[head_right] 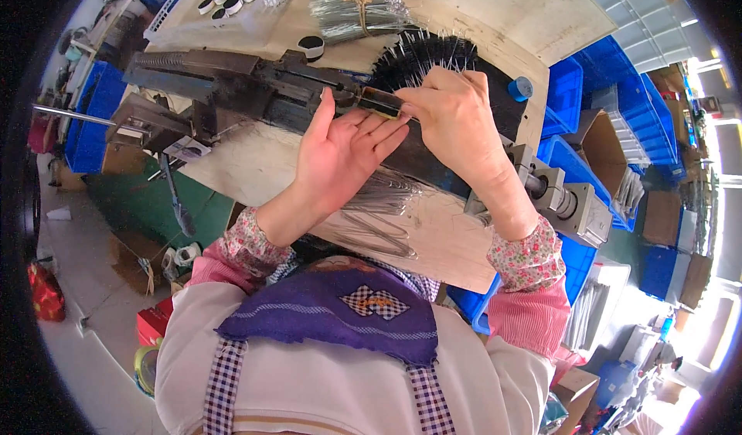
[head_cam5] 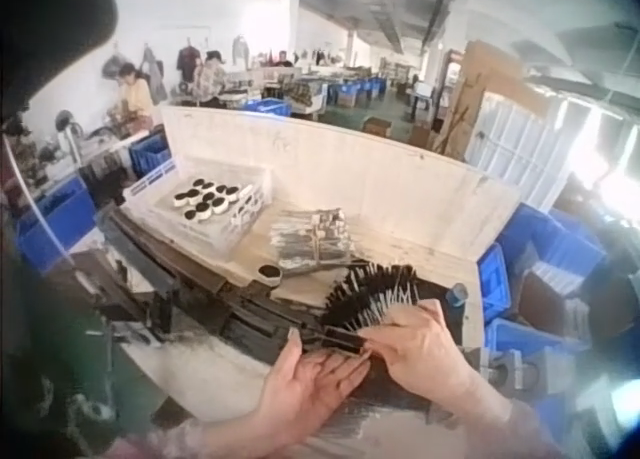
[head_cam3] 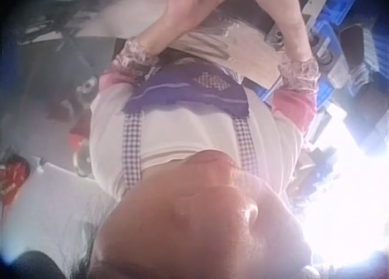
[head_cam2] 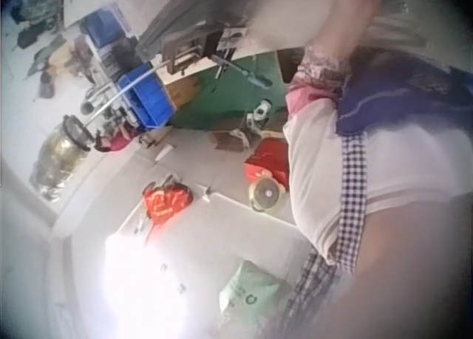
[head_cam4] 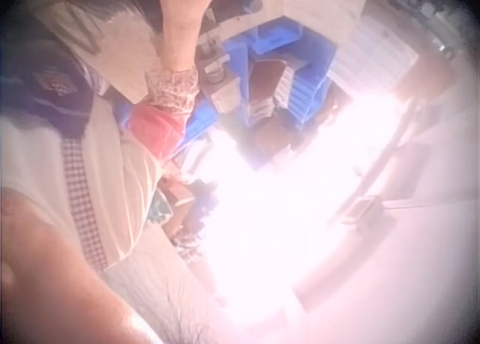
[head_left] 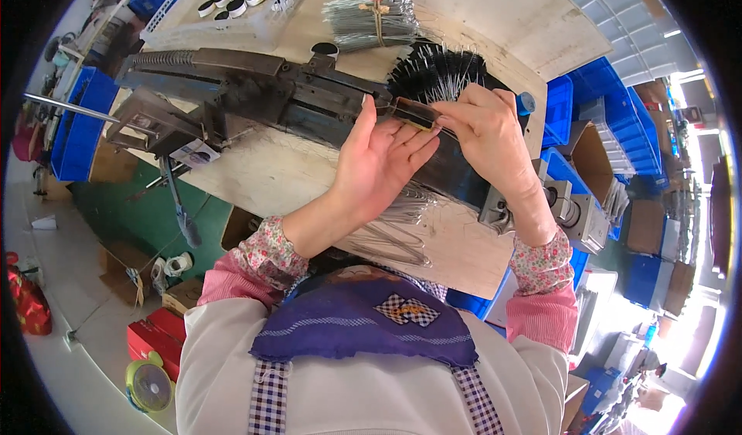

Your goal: The person is manually inserting metal pins into a component base using a fixture on a manufacturing line.

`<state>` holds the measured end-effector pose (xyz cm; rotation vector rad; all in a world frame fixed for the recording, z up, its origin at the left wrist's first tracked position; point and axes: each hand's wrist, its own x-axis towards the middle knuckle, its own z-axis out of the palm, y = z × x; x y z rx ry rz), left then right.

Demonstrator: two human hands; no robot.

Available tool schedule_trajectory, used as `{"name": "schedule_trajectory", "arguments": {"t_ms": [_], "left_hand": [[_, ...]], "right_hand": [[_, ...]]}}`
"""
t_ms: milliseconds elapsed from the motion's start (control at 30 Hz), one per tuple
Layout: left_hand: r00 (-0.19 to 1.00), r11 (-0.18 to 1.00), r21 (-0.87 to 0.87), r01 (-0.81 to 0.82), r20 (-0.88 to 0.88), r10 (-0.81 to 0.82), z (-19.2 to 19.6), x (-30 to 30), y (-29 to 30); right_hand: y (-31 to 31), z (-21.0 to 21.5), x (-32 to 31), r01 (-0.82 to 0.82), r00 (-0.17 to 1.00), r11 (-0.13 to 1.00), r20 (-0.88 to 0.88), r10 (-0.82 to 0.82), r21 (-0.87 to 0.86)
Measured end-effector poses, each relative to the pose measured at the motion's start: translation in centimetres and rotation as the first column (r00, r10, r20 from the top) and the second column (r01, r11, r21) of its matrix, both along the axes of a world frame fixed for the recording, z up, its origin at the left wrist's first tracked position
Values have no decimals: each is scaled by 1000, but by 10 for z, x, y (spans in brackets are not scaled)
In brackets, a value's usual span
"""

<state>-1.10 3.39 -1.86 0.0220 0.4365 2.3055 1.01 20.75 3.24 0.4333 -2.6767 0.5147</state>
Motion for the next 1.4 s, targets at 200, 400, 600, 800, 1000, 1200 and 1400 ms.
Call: {"name": "schedule_trajectory", "arguments": {"t_ms": [200, 400, 600, 800, 1000, 1200, 1400], "left_hand": [[1000, 1000, -18, 6, 6, -6, -1, 1, 1], [1000, 1000, -9, 2, 13, -2, 1, -1, 0], [999, 1000, -2, -24, 25, 24, -2, -2, -2], [1000, 999, 28, -22, 9, 21, -13, 0, -5], [1000, 998, -54, -10, -5, 10, 1, -2, -4], [1000, 987, -162, 12, -4, -13, 13, -6, -4], [999, 975, -222, -7, -50, -4, -12, 1, 1]], "right_hand": [[1, -3, 2, 7, 999, 1000, -52, -6, 19], [-9, 14, 4, 17, 991, 1000, -136, -14, 24], [-11, 11, -5, 4, 993, 998, -121, -12, -66], [-26, 18, 20, 149, 989, 982, 35, -146, -115], [-40, 16, 22, 72, 991, 937, 79, -105, 342], [-38, 8, 19, 67, 997, 881, -62, -43, 468], [-28, -15, 81, 63, 982, 994, 173, -78, 91]]}}
